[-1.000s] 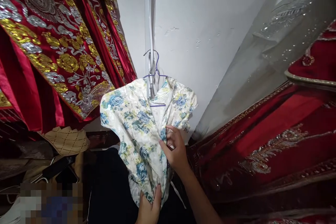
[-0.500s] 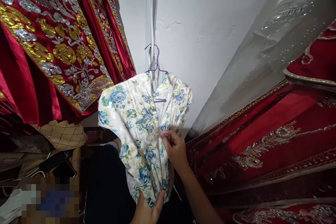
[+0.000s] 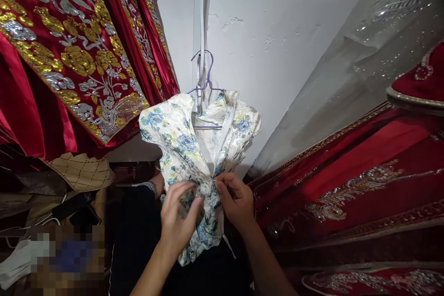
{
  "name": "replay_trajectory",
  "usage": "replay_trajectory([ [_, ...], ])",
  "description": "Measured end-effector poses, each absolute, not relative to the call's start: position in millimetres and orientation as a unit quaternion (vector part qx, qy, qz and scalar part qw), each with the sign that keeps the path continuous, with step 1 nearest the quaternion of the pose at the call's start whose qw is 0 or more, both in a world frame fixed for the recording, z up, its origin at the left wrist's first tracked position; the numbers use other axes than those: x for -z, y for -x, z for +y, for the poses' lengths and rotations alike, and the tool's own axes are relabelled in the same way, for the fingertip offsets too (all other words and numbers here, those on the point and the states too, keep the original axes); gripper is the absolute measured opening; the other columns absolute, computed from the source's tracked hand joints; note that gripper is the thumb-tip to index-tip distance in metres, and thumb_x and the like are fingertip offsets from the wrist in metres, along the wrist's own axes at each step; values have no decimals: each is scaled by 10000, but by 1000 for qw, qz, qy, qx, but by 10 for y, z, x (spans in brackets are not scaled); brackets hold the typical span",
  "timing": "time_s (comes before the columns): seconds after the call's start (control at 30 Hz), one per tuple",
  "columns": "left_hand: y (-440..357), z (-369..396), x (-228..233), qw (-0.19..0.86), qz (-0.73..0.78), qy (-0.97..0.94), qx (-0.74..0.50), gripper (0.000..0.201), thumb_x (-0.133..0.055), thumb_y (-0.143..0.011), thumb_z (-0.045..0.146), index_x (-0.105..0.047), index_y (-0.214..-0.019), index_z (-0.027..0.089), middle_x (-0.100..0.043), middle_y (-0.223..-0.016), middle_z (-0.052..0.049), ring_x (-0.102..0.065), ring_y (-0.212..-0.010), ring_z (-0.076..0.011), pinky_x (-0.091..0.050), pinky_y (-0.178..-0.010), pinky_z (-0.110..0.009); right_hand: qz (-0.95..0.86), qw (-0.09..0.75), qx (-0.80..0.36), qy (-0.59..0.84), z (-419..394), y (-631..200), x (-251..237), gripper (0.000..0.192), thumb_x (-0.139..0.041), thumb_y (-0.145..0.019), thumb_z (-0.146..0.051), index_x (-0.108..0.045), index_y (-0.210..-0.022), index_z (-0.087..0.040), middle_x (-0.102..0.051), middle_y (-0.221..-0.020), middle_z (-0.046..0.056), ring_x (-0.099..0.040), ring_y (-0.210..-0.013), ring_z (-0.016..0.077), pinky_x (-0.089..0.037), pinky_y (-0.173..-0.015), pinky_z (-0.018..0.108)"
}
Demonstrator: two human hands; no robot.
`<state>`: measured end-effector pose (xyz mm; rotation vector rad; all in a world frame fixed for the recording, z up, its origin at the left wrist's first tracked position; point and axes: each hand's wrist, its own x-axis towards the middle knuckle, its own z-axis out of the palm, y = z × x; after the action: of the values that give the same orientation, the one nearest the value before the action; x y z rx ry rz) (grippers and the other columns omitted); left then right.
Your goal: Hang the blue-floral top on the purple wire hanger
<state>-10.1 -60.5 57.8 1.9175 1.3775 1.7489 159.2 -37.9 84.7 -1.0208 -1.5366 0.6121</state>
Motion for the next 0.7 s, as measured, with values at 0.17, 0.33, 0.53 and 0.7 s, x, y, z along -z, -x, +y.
replay_trajectory([
  [0.17,-204,-431,-868,187,418,-689,-562,99,-487,-977,168,-582,-973,196,-595,-915,-59,-601,-896,-181,-487,-817,-295,-719,528,-198,405,-333,-1704,-985,76,-582,-926,-261,-657,-923,-248,-571,-632,-25,-535,-538,145,-428,-530,268],
  [0.33,-285,-556,-745,245,419,-715,-503,153,-428,-989,159,-546,-900,195,-561,-883,-41,-566,-856,-173,-459,-784,-288,-698,560,-83,440,257,-1855,-1244,101,-569,-925,-290,-650,-899,-235,-560,-633,-27,-492,-529,133,-378,-525,262],
  [0.53,-284,-749,-575,271,438,-748,-419,167,-405,-989,196,-494,-849,217,-549,-869,-52,-560,-793,-202,-461,-705,-319,-710,580,-9,399,1002,-1790,-1970,163,-524,-959,-341,-616,-974,-207,-465,-621,-48,-423,-541,118,-347,-567,258],
  [0.7,-25,-471,-938,244,433,-757,-424,94,-495,-984,236,-585,-973,214,-619,-922,-36,-615,-865,-188,-493,-767,-302,-735,569,-7,369,933,-1674,-2086,151,-507,-978,-336,-596,-986,-215,-452,-624,-50,-407,-544,116,-354,-576,263],
])
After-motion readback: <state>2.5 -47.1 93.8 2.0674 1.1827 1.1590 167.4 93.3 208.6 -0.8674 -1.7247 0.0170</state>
